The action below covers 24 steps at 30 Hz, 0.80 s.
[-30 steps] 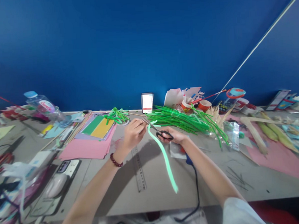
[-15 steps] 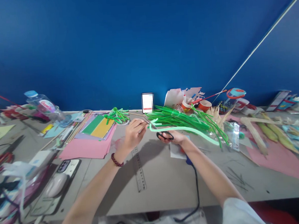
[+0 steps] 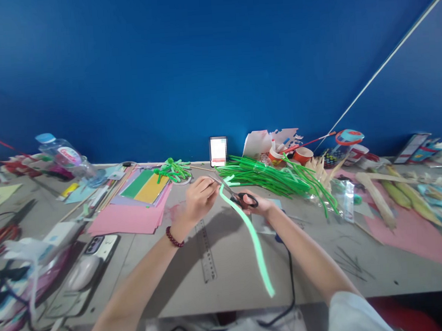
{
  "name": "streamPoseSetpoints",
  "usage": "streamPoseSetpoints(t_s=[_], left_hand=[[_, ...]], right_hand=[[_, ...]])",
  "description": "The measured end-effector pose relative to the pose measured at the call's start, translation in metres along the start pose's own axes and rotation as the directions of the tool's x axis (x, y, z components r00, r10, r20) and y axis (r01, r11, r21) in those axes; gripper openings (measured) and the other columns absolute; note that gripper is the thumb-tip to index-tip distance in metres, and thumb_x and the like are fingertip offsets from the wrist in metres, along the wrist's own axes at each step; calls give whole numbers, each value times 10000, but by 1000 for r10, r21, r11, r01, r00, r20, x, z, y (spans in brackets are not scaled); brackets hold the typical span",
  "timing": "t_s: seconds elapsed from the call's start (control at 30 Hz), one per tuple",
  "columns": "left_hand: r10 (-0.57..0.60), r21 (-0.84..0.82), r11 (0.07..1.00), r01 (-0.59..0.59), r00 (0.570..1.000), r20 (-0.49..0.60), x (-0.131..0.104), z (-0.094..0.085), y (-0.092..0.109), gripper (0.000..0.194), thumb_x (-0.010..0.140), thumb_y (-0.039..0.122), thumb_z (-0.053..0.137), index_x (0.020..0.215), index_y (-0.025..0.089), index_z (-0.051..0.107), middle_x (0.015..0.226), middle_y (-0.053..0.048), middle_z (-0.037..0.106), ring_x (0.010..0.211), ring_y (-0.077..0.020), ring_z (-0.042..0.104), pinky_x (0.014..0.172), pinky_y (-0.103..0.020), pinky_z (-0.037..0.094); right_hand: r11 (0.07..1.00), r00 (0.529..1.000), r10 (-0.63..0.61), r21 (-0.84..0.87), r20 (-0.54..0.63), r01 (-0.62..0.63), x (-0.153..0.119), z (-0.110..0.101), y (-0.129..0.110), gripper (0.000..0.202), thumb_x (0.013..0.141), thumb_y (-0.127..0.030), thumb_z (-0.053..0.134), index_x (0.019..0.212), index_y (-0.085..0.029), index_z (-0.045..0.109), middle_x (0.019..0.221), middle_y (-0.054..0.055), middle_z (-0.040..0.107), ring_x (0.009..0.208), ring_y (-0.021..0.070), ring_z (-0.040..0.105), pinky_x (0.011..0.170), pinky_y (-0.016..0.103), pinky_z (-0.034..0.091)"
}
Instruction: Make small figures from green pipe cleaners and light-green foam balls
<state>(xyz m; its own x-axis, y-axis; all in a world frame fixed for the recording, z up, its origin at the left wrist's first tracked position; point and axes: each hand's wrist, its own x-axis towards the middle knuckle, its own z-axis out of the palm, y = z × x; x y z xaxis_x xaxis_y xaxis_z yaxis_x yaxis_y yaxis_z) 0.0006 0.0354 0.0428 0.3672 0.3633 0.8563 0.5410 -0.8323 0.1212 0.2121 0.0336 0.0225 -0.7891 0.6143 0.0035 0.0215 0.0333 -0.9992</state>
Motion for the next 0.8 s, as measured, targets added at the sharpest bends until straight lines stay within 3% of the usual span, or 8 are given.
streamPoseSetpoints(t_s=[0.17,0.5,0.63,0.7,0.8], left_hand=[[-28,0,1000,28,1000,-2,1,0,1,150,887,158,474,847,191,614,783,-55,629,794,-170,582,688,-311,495],[-68,-68,996,65,996,-52,-1,4,1,148,873,133,488,781,192,588,751,-46,621,784,-166,576,689,-305,484],[-55,-55,997,52,997,-58,0,3,3,129,869,126,495,817,191,594,797,-52,645,780,-165,579,688,-310,484],[-43,-43,998,40,997,-58,0,4,4,122,859,112,506,818,186,594,803,-55,649,774,-164,575,679,-306,482],[-25,-26,999,23,997,-73,0,6,6,140,843,76,514,770,177,580,759,-52,639,739,-157,560,650,-291,473]], right_hand=[[985,996,-81,153,-21,83,2,4,1,589,677,-740,567,658,-159,471,527,-58,388,426,50,295,407,209,164],[972,994,-109,205,-28,112,3,5,2,557,707,-681,597,600,-143,497,488,-56,411,371,36,292,376,208,148],[954,989,-128,263,-80,145,5,9,0,535,683,-611,675,527,-157,438,451,-80,357,353,20,247,364,194,123],[947,990,-127,290,-63,140,6,10,1,515,693,-587,681,536,-158,443,434,-84,360,346,20,242,363,189,129],[941,993,-108,327,51,86,4,9,2,492,736,-605,630,602,-151,495,407,-77,401,338,35,267,366,190,178]])
